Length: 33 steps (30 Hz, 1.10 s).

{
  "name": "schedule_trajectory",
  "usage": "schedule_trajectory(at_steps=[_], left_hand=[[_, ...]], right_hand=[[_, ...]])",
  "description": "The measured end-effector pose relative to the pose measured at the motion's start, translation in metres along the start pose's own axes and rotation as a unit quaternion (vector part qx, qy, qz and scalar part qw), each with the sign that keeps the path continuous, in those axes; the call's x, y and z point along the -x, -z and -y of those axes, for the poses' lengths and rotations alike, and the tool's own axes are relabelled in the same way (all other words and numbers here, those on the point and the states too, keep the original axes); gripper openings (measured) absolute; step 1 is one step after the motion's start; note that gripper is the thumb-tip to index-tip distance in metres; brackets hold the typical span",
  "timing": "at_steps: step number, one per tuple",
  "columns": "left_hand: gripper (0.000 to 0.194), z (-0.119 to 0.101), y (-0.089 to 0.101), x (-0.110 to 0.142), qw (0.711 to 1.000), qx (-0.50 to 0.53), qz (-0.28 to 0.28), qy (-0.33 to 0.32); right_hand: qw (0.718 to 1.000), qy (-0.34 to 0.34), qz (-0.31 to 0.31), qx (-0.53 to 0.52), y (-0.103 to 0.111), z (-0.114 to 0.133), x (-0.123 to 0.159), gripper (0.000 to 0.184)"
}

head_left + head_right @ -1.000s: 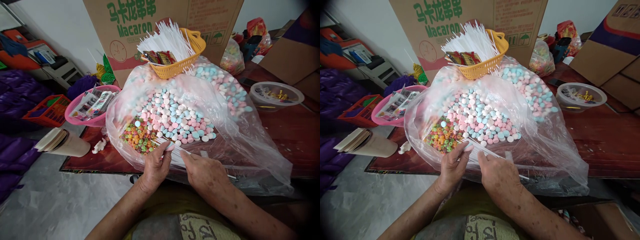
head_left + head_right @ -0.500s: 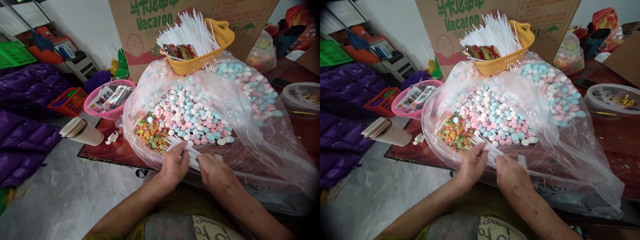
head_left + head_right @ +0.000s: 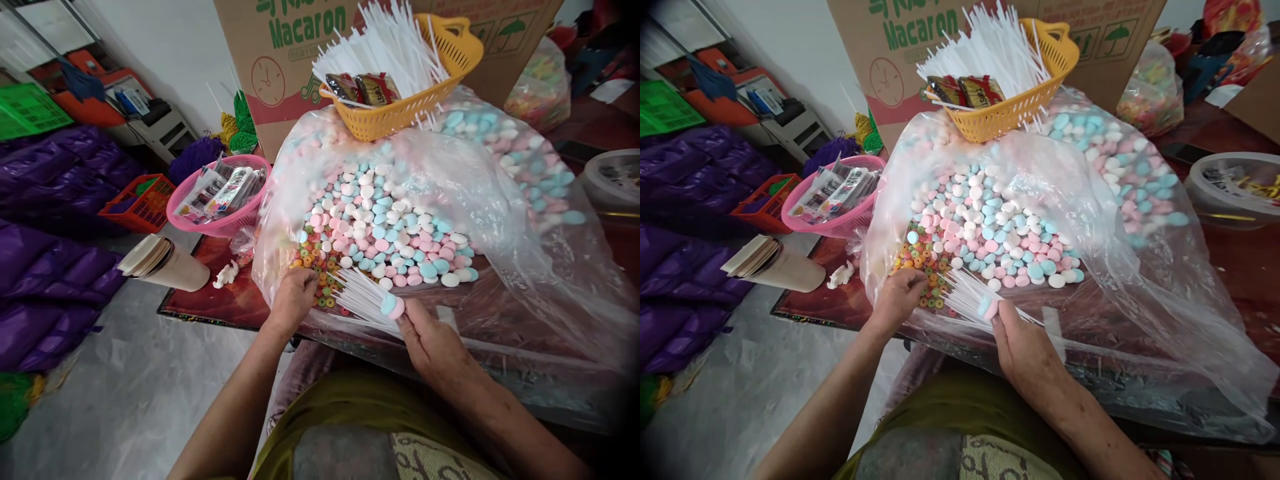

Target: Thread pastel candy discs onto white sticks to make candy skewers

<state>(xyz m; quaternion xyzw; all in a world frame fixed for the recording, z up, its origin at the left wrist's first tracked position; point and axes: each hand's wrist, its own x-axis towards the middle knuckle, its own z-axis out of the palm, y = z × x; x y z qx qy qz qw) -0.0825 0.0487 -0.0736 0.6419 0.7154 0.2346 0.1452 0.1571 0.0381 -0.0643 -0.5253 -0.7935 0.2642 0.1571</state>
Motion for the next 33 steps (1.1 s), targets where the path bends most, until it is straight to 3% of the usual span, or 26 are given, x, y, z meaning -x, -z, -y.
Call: schedule_trajectory(at_steps=[2, 5, 8, 10, 13, 14, 15, 16, 18, 21, 23, 25, 29, 32, 33], left_hand=[[0.014, 0.003, -0.003, 0.001, 1.000, 0.009, -0.011, -0.002], [0.017, 0.006, -0.004, 0.002, 0.999, 0.017, -0.042, 0.012], [0.008, 0.002, -0.001, 0.005, 0.977, 0.180, -0.088, 0.069], [0.011, -0.005, 0.002, 0.009, 0.913, 0.375, -0.072, 0.144], [0.025, -0.021, 0.007, 0.016, 0.757, 0.608, 0.025, 0.238], [0.027, -0.025, 0.008, 0.018, 0.720, 0.644, 0.045, 0.253], [0.029, -0.029, 0.008, 0.019, 0.701, 0.662, 0.050, 0.261], [0.029, -0.032, 0.007, 0.021, 0.699, 0.663, 0.045, 0.262], [0.027, -0.036, 0.003, 0.024, 0.750, 0.618, -0.006, 0.238], [0.019, -0.039, -0.010, 0.032, 0.873, 0.441, -0.157, 0.138], [0.017, -0.042, -0.020, 0.041, 0.913, 0.332, -0.220, 0.091], [0.017, -0.045, -0.027, 0.050, 0.939, 0.274, -0.201, 0.048], [0.025, -0.044, -0.018, 0.055, 0.976, 0.190, -0.086, -0.069], [0.022, -0.032, -0.004, 0.038, 0.986, 0.108, -0.124, -0.002], [0.017, -0.027, -0.003, 0.031, 0.992, 0.081, -0.095, -0.006]], right_hand=[[0.998, 0.057, 0.006, 0.003, -0.002, 0.001, 0.000, 0.020], [0.992, 0.121, -0.034, 0.011, -0.003, 0.001, -0.003, 0.022], [0.993, 0.107, -0.037, 0.032, -0.005, 0.004, -0.004, 0.023], [0.993, 0.109, -0.012, 0.036, -0.007, 0.007, -0.003, 0.024], [0.993, 0.105, 0.013, 0.053, -0.008, 0.012, -0.001, 0.022], [0.993, 0.098, 0.019, 0.066, -0.008, 0.013, -0.002, 0.021], [0.992, 0.090, 0.024, 0.081, -0.007, 0.013, -0.002, 0.021], [0.992, 0.083, 0.029, 0.094, -0.006, 0.014, -0.002, 0.021], [0.991, 0.069, 0.031, 0.110, -0.005, 0.015, -0.002, 0.021], [0.993, 0.051, 0.017, 0.110, -0.008, 0.018, 0.001, 0.021], [0.994, 0.049, 0.005, 0.095, -0.014, 0.020, 0.003, 0.020], [0.996, 0.061, -0.001, 0.068, -0.020, 0.020, 0.003, 0.021], [0.997, 0.075, -0.021, -0.021, -0.021, 0.008, -0.002, 0.024], [0.995, 0.056, -0.055, -0.065, -0.016, -0.003, -0.005, 0.028], [0.995, 0.055, -0.055, -0.067, -0.016, -0.006, -0.005, 0.030]])
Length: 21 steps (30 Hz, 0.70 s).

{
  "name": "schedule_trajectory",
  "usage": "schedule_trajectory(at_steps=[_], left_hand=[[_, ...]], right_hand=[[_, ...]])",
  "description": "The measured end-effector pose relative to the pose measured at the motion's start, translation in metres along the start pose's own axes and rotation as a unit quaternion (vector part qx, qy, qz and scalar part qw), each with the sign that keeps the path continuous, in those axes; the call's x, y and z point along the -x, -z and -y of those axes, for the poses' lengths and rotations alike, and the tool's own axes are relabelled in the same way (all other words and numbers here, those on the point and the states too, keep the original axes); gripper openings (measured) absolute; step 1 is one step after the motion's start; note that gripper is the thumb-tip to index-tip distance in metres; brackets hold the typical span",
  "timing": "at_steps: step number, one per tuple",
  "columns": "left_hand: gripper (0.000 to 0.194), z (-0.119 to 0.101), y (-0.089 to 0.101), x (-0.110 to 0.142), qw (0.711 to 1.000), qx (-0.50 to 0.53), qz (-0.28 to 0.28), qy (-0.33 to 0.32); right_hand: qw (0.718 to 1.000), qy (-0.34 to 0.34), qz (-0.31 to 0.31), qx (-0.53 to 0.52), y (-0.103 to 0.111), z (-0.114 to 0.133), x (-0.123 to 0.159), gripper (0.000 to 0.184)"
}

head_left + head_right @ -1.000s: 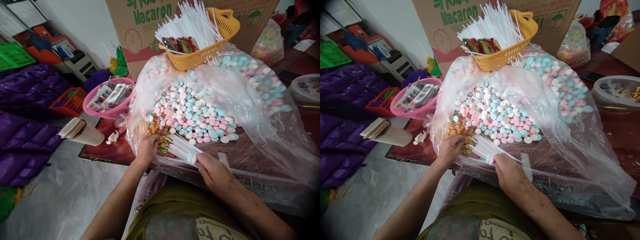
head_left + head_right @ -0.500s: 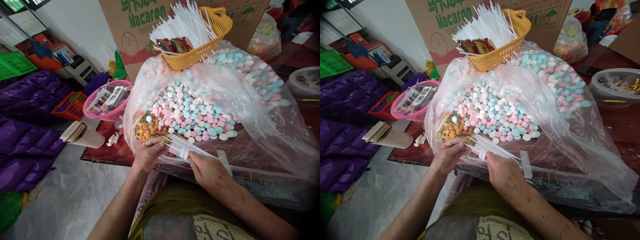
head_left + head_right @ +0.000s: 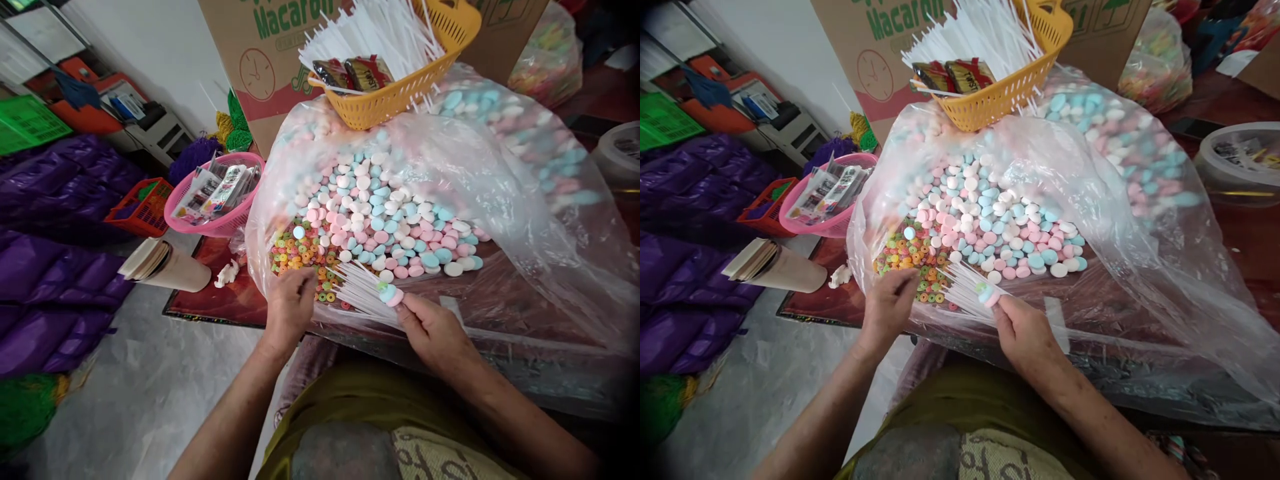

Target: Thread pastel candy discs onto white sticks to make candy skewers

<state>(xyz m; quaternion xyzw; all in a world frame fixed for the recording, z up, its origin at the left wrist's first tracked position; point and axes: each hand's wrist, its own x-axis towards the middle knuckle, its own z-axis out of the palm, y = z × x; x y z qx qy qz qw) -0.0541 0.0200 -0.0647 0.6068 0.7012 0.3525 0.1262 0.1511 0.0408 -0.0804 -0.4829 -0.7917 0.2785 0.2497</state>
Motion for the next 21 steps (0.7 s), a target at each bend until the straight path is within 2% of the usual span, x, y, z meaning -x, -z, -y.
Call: schedule_trajectory(at_steps=[1, 3, 5, 7, 8, 10, 12, 13, 15, 18, 21], left_hand=[[0.013, 0.004, -0.001, -0.007, 0.999, -0.025, 0.049, -0.004], [0.007, 0.012, -0.005, -0.016, 0.993, -0.043, 0.108, 0.006], [0.006, 0.018, -0.009, -0.020, 0.994, 0.019, 0.098, 0.051], [0.004, 0.022, -0.005, -0.020, 0.973, 0.176, 0.072, 0.133], [0.006, 0.023, -0.001, -0.020, 0.942, 0.269, 0.071, 0.187], [0.016, 0.022, 0.008, -0.020, 0.851, 0.428, 0.087, 0.290], [0.021, 0.018, 0.014, -0.017, 0.770, 0.526, 0.098, 0.348], [0.022, 0.015, 0.015, -0.015, 0.742, 0.558, 0.093, 0.361], [0.023, 0.009, 0.012, -0.011, 0.706, 0.600, 0.066, 0.370], [0.024, 0.002, 0.003, -0.008, 0.688, 0.623, 0.032, 0.370], [0.024, -0.003, -0.003, -0.010, 0.705, 0.609, 0.030, 0.361]], right_hand=[[1.000, 0.003, 0.005, 0.001, 0.000, -0.001, 0.001, 0.031], [1.000, 0.018, 0.012, 0.012, 0.000, -0.001, 0.004, 0.031], [0.999, 0.031, 0.005, 0.040, -0.002, 0.001, 0.008, 0.029], [0.997, 0.039, 0.006, 0.067, -0.002, 0.004, 0.010, 0.027], [0.996, 0.046, 0.014, 0.074, -0.002, 0.006, 0.010, 0.026], [0.994, 0.063, 0.030, 0.083, -0.002, 0.009, 0.009, 0.025], [0.991, 0.080, 0.034, 0.097, -0.005, 0.013, 0.007, 0.023], [0.990, 0.086, 0.034, 0.106, -0.006, 0.015, 0.005, 0.023], [0.988, 0.089, 0.030, 0.123, -0.009, 0.017, 0.004, 0.023], [0.986, 0.092, 0.016, 0.138, -0.009, 0.017, 0.005, 0.023], [0.985, 0.080, 0.009, 0.154, -0.006, 0.017, 0.008, 0.024]])
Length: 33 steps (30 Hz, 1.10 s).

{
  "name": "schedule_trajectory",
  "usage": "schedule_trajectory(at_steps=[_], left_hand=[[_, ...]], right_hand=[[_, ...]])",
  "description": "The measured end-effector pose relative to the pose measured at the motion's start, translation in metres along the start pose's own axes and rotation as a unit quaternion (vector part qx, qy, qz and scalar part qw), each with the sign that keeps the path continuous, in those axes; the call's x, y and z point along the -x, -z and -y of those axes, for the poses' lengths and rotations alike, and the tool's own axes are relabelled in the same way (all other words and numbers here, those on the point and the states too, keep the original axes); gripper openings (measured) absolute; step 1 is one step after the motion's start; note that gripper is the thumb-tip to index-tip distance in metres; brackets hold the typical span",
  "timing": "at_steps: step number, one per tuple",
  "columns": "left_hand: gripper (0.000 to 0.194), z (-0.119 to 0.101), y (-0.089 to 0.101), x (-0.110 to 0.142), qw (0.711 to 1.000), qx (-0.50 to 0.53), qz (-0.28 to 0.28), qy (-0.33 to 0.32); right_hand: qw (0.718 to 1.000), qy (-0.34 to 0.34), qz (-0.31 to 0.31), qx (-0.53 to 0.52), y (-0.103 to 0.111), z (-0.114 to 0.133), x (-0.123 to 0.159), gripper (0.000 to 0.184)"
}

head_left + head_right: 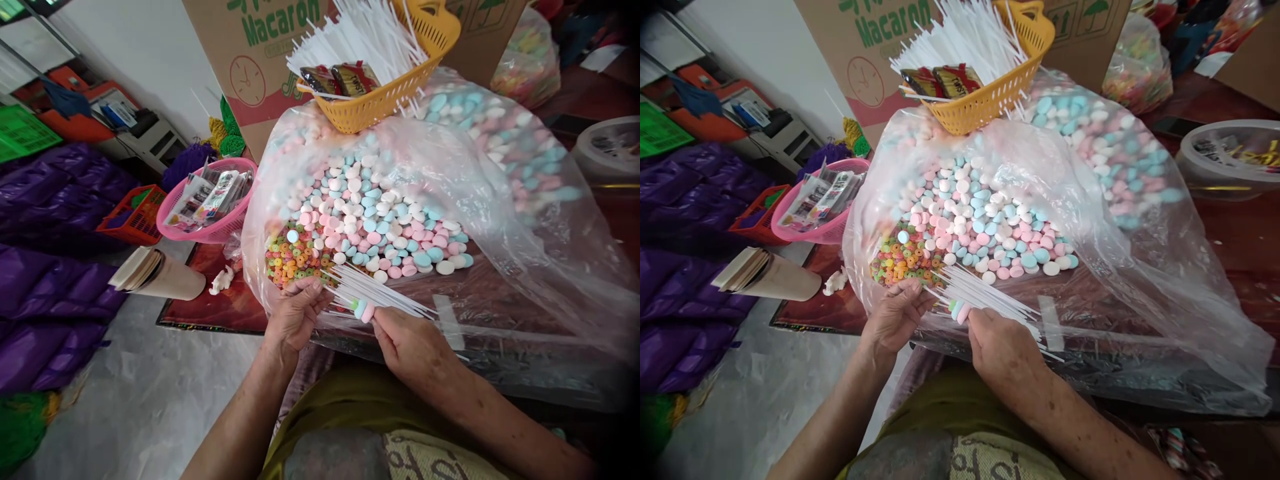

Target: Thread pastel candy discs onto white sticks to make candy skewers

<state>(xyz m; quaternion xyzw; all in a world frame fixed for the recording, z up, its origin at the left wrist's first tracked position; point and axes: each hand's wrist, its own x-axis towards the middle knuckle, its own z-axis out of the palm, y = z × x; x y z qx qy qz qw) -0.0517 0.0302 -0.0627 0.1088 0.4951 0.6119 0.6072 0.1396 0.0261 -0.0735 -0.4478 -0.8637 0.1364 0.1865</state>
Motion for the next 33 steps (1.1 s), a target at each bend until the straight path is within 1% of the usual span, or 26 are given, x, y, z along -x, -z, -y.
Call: schedule_trajectory(at_steps=[1, 3, 5, 7, 8, 9, 11, 12, 13, 14, 15, 16, 17, 18, 19, 20, 21, 24, 25, 26, 28, 29, 30, 31, 32, 33], left_hand=[[0.024, 0.002, -0.002, 0.000, 1.000, -0.015, -0.004, -0.014], [0.024, 0.008, -0.007, 0.003, 0.993, -0.072, -0.032, -0.084], [0.021, 0.020, -0.011, 0.011, 0.968, -0.157, -0.078, -0.178], [0.017, 0.034, -0.014, 0.021, 0.935, -0.241, -0.101, -0.240], [0.015, 0.040, -0.016, 0.026, 0.921, -0.278, -0.091, -0.256], [0.015, 0.044, -0.017, 0.029, 0.909, -0.313, -0.064, -0.268], [0.019, 0.044, -0.023, 0.028, 0.872, -0.395, 0.027, -0.287], [0.023, 0.040, -0.027, 0.024, 0.845, -0.440, 0.068, -0.295], [0.027, 0.034, -0.033, 0.016, 0.814, -0.489, 0.096, -0.300], [0.032, 0.028, -0.040, 0.006, 0.780, -0.537, 0.102, -0.305], [0.036, 0.022, -0.047, -0.005, 0.738, -0.590, 0.091, -0.315], [0.035, 0.018, -0.053, -0.017, 0.690, -0.642, 0.083, -0.324], [0.032, 0.015, -0.059, -0.028, 0.641, -0.691, 0.078, -0.326], [0.027, 0.013, -0.063, -0.037, 0.598, -0.732, 0.075, -0.317], [0.022, 0.013, -0.065, -0.045, 0.567, -0.761, 0.074, -0.308], [0.018, 0.013, -0.065, -0.050, 0.552, -0.774, 0.077, -0.302], [0.017, 0.013, -0.062, -0.053, 0.554, -0.772, 0.081, -0.301], [0.021, 0.010, -0.045, -0.054, 0.597, -0.723, 0.099, -0.333], [0.024, 0.009, -0.039, -0.054, 0.602, -0.714, 0.103, -0.343], [0.028, 0.009, -0.036, -0.053, 0.598, -0.715, 0.103, -0.348], [0.034, 0.009, -0.034, -0.052, 0.569, -0.738, 0.102, -0.348], [0.037, 0.010, -0.036, -0.053, 0.553, -0.753, 0.097, -0.343], [0.038, 0.011, -0.038, -0.054, 0.542, -0.765, 0.088, -0.336], [0.037, 0.012, -0.041, -0.055, 0.537, -0.774, 0.078, -0.327], [0.035, 0.013, -0.044, -0.056, 0.538, -0.776, 0.070, -0.322], [0.031, 0.014, -0.047, -0.057, 0.549, -0.768, 0.065, -0.323]], right_hand=[[1.000, -0.009, 0.007, 0.006, 0.001, 0.001, 0.000, 0.024], [0.999, -0.029, 0.026, 0.014, 0.003, 0.004, 0.000, 0.024], [0.998, -0.041, 0.044, 0.015, 0.003, 0.009, 0.000, 0.024], [0.997, -0.049, 0.050, 0.011, 0.001, 0.012, 0.000, 0.024], [0.997, -0.053, 0.048, 0.004, 0.000, 0.012, -0.001, 0.024], [0.998, -0.056, 0.040, -0.011, -0.001, 0.009, -0.001, 0.025], [0.996, -0.060, 0.006, -0.067, 0.002, -0.004, -0.002, 0.025], [0.992, -0.071, -0.017, -0.100, 0.006, -0.014, -0.004, 0.024], [0.987, -0.091, -0.042, -0.129, 0.010, -0.024, -0.006, 0.024], [0.979, -0.121, -0.062, -0.150, 0.015, -0.034, -0.009, 0.023], [0.972, -0.155, -0.072, -0.161, 0.019, -0.043, -0.014, 0.024], [0.966, -0.186, -0.071, -0.163, 0.022, -0.050, -0.019, 0.025], [0.965, -0.202, -0.057, -0.158, 0.023, -0.055, -0.026, 0.026], [0.968, -0.200, -0.033, -0.148, 0.021, -0.057, -0.033, 0.025], [0.973, -0.188, -0.005, -0.136, 0.017, -0.057, -0.041, 0.023], [0.977, -0.174, 0.018, -0.124, 0.011, -0.056, -0.048, 0.021], [0.979, -0.164, 0.034, -0.114, 0.005, -0.054, -0.054, 0.019], [0.979, -0.171, 0.049, -0.104, -0.008, -0.051, -0.066, 0.018], [0.977, -0.177, 0.052, -0.106, -0.008, -0.051, -0.067, 0.017], [0.975, -0.183, 0.055, -0.115, -0.007, -0.052, -0.067, 0.016], [0.962, -0.201, 0.056, -0.173, 0.000, -0.057, -0.066, 0.018], [0.949, -0.214, 0.050, -0.224, 0.004, -0.059, -0.064, 0.020], [0.928, -0.231, 0.040, -0.289, 0.008, -0.061, -0.062, 0.023], [0.897, -0.251, 0.031, -0.361, 0.012, -0.063, -0.059, 0.024], [0.860, -0.269, 0.025, -0.433, 0.015, -0.065, -0.055, 0.026], [0.817, -0.284, 0.023, -0.501, 0.017, -0.065, -0.051, 0.026]])
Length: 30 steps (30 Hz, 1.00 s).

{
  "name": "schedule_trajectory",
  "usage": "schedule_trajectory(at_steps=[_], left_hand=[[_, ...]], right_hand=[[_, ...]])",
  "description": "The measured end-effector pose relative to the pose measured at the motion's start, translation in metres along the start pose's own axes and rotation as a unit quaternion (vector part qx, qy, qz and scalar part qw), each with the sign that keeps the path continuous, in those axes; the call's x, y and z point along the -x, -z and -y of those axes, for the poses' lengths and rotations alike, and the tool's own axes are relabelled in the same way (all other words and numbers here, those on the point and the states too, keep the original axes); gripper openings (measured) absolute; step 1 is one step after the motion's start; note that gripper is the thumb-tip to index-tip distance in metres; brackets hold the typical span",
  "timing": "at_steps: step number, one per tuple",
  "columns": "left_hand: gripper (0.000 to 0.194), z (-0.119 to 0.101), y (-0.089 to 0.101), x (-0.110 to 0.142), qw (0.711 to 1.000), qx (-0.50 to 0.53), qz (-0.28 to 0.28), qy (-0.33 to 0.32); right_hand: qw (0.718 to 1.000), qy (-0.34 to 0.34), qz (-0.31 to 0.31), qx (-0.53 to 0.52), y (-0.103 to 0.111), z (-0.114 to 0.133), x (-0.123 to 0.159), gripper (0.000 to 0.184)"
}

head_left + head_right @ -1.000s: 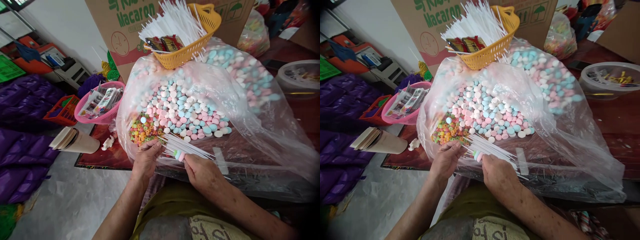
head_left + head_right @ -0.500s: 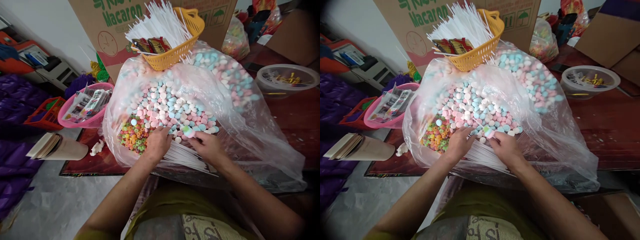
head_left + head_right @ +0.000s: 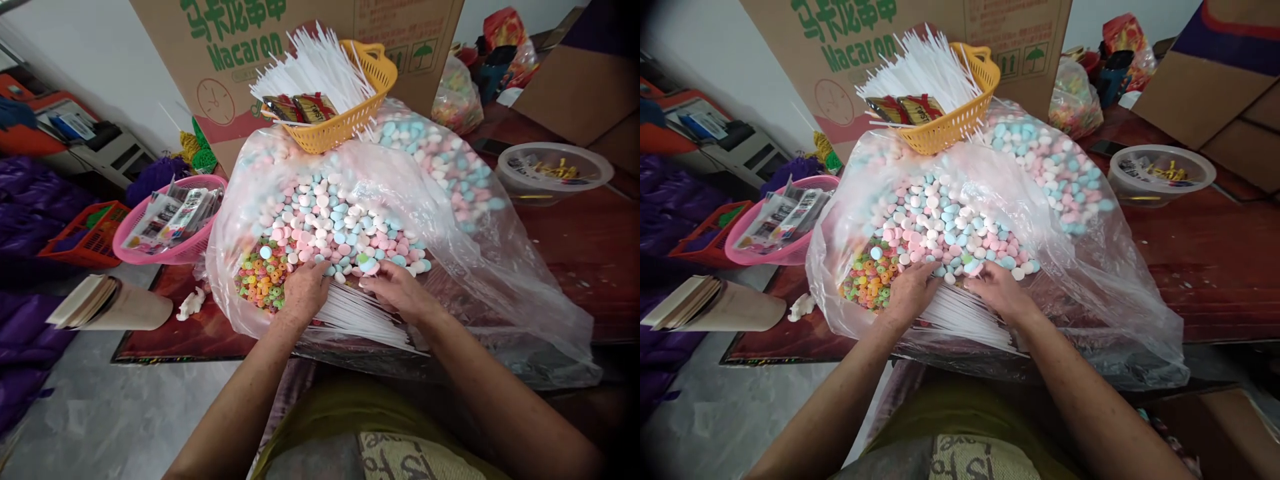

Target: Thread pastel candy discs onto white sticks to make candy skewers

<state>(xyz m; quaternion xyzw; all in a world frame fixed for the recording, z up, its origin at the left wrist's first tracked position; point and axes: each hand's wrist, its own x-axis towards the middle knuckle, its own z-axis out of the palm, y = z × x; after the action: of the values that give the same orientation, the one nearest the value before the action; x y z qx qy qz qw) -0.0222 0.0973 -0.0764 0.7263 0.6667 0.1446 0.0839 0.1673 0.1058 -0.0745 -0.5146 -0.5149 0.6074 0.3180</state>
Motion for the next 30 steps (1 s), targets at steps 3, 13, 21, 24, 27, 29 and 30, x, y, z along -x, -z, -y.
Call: schedule_trajectory(at_steps=[3, 13, 21, 24, 27, 29, 30], left_hand=[[0.021, -0.004, 0.004, 0.001, 0.987, 0.155, -0.044, 0.024], [0.009, -0.023, 0.029, 0.044, 0.894, 0.426, -0.126, -0.056], [0.024, -0.028, 0.021, 0.052, 0.927, 0.350, -0.090, -0.098], [0.015, -0.034, 0.018, 0.054, 0.888, 0.454, -0.068, -0.010], [0.020, -0.039, 0.017, 0.053, 0.839, 0.537, -0.078, 0.047], [0.033, -0.044, 0.018, 0.053, 0.795, 0.597, -0.082, 0.075], [0.036, -0.046, 0.019, 0.053, 0.771, 0.624, -0.083, 0.097]], right_hand=[[0.983, -0.027, 0.031, -0.180, 0.002, -0.004, 0.012, 0.025], [0.938, 0.021, 0.042, -0.342, -0.023, 0.016, 0.025, 0.025], [0.947, 0.057, -0.008, -0.316, -0.036, 0.017, 0.035, 0.022], [0.945, 0.094, -0.018, -0.312, -0.039, 0.018, 0.036, 0.020], [0.957, 0.121, 0.009, -0.264, -0.041, 0.016, 0.037, 0.014], [0.962, 0.127, 0.011, -0.240, -0.044, 0.013, 0.036, 0.013], [0.963, 0.127, 0.004, -0.238, -0.045, 0.012, 0.035, 0.013]])
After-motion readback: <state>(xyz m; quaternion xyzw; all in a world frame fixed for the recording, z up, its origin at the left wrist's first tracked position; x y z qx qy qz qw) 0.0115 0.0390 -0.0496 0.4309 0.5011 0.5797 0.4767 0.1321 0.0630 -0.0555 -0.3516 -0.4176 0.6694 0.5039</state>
